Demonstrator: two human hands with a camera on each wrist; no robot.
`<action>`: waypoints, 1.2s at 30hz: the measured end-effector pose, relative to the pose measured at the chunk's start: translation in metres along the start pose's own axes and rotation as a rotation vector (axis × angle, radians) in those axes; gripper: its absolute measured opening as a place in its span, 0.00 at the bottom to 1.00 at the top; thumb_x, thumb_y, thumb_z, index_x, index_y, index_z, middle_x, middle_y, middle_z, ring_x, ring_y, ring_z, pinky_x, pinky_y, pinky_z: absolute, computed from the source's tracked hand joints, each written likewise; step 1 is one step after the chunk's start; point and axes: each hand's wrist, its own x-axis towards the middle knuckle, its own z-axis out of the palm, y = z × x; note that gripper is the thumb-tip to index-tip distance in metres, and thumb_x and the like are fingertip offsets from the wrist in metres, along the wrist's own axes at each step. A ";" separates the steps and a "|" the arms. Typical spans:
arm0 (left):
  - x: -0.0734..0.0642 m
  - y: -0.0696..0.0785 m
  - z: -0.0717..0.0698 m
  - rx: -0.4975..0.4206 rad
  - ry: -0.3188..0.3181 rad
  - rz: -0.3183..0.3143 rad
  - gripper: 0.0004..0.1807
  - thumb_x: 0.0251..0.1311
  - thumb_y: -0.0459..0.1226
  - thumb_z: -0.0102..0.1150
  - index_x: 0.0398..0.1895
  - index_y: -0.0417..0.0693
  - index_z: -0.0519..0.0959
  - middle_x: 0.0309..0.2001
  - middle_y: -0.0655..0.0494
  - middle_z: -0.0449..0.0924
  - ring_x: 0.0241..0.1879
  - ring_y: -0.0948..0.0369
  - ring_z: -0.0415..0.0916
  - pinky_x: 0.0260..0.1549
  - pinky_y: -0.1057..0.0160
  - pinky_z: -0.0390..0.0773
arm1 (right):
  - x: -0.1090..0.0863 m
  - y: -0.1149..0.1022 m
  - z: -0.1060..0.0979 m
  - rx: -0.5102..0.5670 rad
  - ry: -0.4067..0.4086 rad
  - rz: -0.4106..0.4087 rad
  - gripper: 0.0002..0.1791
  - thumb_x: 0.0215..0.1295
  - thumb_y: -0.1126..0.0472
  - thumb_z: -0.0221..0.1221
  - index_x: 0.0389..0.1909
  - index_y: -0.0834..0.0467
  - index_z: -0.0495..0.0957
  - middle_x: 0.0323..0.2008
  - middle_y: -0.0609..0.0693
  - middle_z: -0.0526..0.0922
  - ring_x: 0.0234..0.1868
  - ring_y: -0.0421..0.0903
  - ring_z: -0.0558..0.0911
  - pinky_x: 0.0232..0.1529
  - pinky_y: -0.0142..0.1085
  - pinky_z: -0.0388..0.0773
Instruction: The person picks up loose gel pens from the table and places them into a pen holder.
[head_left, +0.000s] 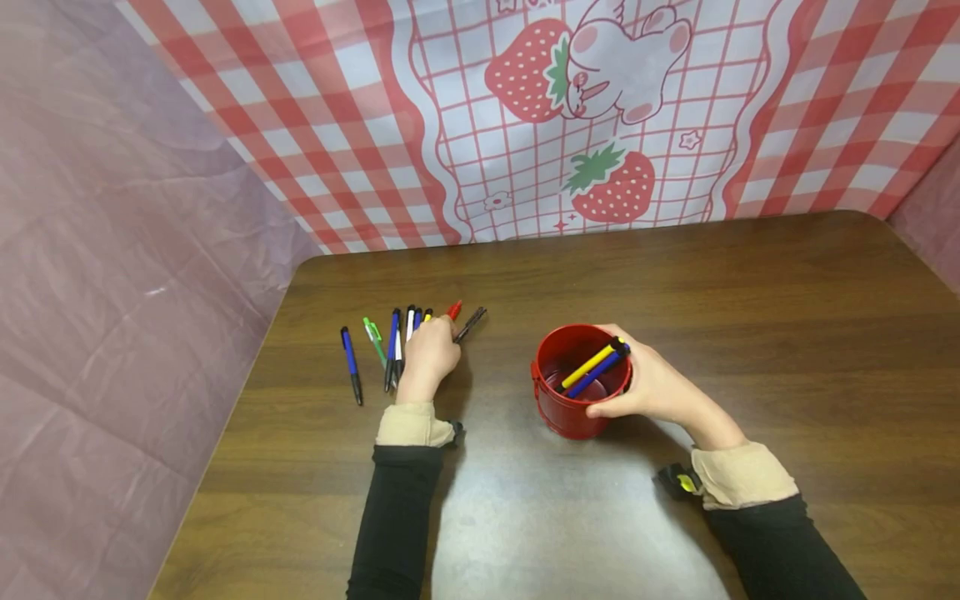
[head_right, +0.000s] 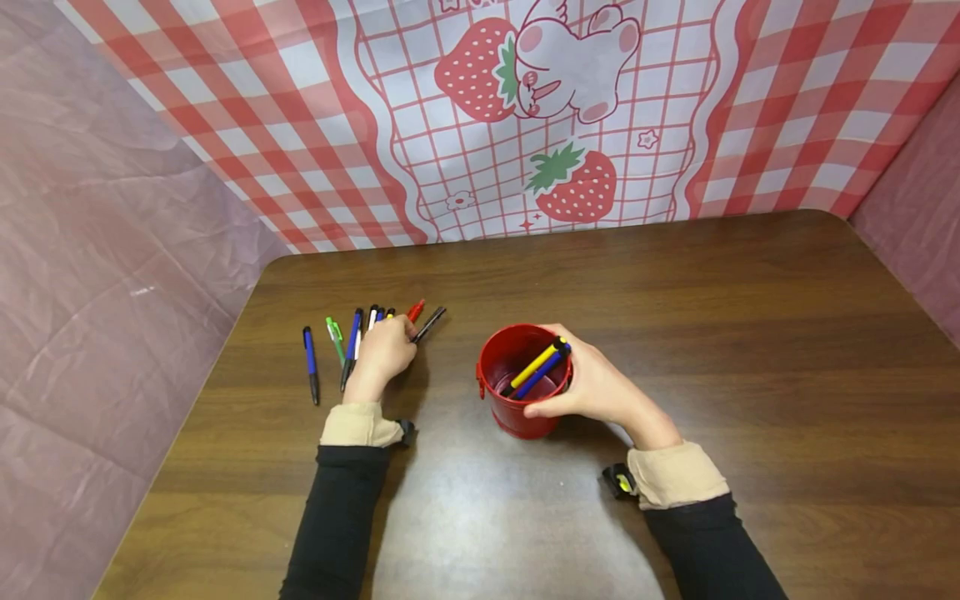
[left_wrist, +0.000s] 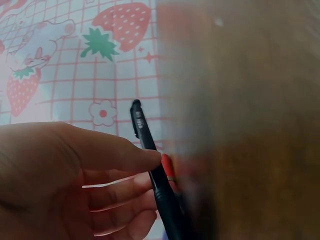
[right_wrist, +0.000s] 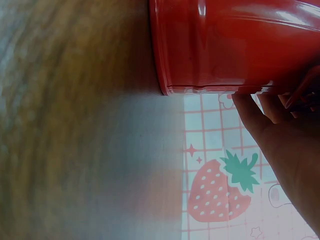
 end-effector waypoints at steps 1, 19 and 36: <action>-0.001 0.001 -0.001 -0.015 0.014 0.007 0.09 0.44 0.29 0.55 0.31 0.44 0.80 0.35 0.46 0.81 0.36 0.48 0.78 0.32 0.51 0.75 | 0.000 0.000 0.000 0.001 0.000 0.000 0.45 0.33 0.62 0.74 0.58 0.55 0.63 0.52 0.49 0.73 0.50 0.40 0.73 0.48 0.27 0.73; -0.016 0.030 -0.031 -0.190 0.251 0.131 0.09 0.46 0.31 0.56 0.33 0.40 0.74 0.31 0.49 0.77 0.31 0.50 0.76 0.32 0.53 0.75 | 0.000 0.000 0.000 0.005 -0.002 0.017 0.45 0.34 0.61 0.74 0.58 0.54 0.63 0.51 0.49 0.74 0.50 0.41 0.74 0.48 0.27 0.73; -0.046 0.067 -0.058 -0.314 0.458 0.316 0.08 0.45 0.29 0.56 0.31 0.42 0.73 0.28 0.53 0.74 0.26 0.60 0.72 0.26 0.61 0.74 | 0.001 -0.001 0.000 0.025 -0.009 0.022 0.44 0.35 0.62 0.73 0.58 0.55 0.62 0.52 0.49 0.73 0.50 0.41 0.73 0.48 0.29 0.74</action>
